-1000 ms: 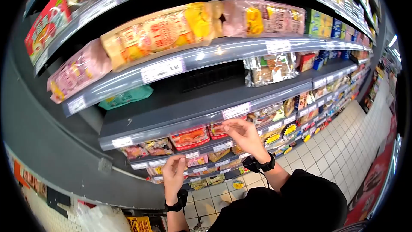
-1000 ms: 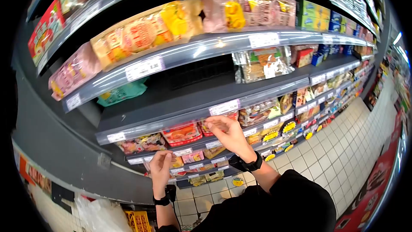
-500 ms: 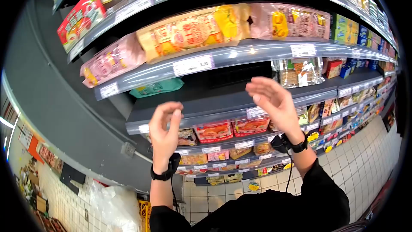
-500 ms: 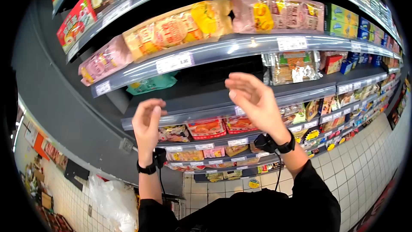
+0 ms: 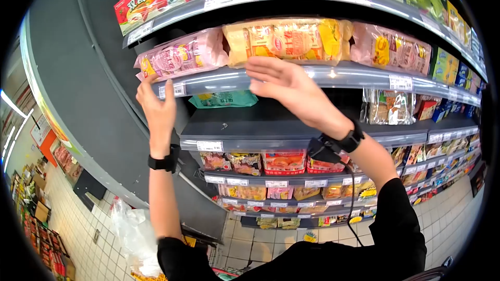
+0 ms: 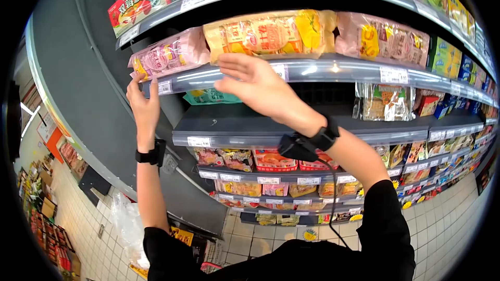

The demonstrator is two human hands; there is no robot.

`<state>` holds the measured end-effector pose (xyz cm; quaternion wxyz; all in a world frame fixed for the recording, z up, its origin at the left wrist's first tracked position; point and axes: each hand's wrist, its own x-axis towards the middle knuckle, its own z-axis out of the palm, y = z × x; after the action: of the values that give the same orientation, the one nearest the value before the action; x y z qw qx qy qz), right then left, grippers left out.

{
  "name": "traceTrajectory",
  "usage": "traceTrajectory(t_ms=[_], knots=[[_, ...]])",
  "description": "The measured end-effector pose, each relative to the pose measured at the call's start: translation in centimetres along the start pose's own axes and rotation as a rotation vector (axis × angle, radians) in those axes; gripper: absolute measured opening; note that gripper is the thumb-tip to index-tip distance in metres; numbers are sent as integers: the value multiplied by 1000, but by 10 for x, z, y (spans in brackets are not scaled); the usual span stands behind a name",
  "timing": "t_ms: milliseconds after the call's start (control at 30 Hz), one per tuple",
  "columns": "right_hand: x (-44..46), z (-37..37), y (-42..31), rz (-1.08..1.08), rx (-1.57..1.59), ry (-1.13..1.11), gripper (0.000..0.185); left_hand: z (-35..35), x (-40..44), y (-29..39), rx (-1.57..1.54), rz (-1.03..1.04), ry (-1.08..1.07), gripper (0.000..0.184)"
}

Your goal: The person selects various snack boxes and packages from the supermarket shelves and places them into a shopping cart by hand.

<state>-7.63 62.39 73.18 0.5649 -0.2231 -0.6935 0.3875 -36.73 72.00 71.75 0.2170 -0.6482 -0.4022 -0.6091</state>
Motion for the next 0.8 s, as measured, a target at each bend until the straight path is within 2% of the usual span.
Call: traceTrajectory(t_ms=[100, 133, 167, 267, 300, 333, 400, 467, 533, 567, 600, 667, 733, 800], knots=[[31, 30, 8, -2, -14, -46, 74, -4, 11, -46, -9, -100, -13, 45], [44, 38, 14, -2, -19, -61, 74, -5, 14, -61, -4, -141, -27, 48], [58, 46, 20, -6, -52, -41, 74, -6, 18, -76, -24, -224, -61, 59], [92, 66, 27, -19, -149, 8, 77, -9, 28, -105, -74, -340, -84, 69], [104, 70, 27, 2, -276, 25, 79, -10, 32, -108, -114, -377, -121, 76], [111, 75, 27, 22, -404, 42, 81, -12, 32, -110, -110, -377, -120, 76], [122, 82, 31, 50, -486, 91, 81, -15, 32, -109, -383, -531, -230, 76], [140, 85, 44, 101, -722, 152, 84, -10, 33, -125, -362, -551, -254, 76], [148, 96, 45, 159, -825, 163, 86, -2, 36, -119, -519, -647, -266, 74], [149, 92, 48, 156, -792, 212, 86, 5, 39, -122, -540, -602, -290, 72], [146, 108, 53, 98, -885, 270, 86, 7, 37, -131, -644, -691, -235, 68], [143, 104, 56, 32, -867, 252, 94, 11, 39, -128, -661, -666, -263, 64], [130, 118, 69, -172, -875, 276, 99, 12, 38, -142, -712, -708, -229, 61], [128, 118, 75, -321, -806, 268, 92, 16, 39, -147, -795, -684, -210, 64]])
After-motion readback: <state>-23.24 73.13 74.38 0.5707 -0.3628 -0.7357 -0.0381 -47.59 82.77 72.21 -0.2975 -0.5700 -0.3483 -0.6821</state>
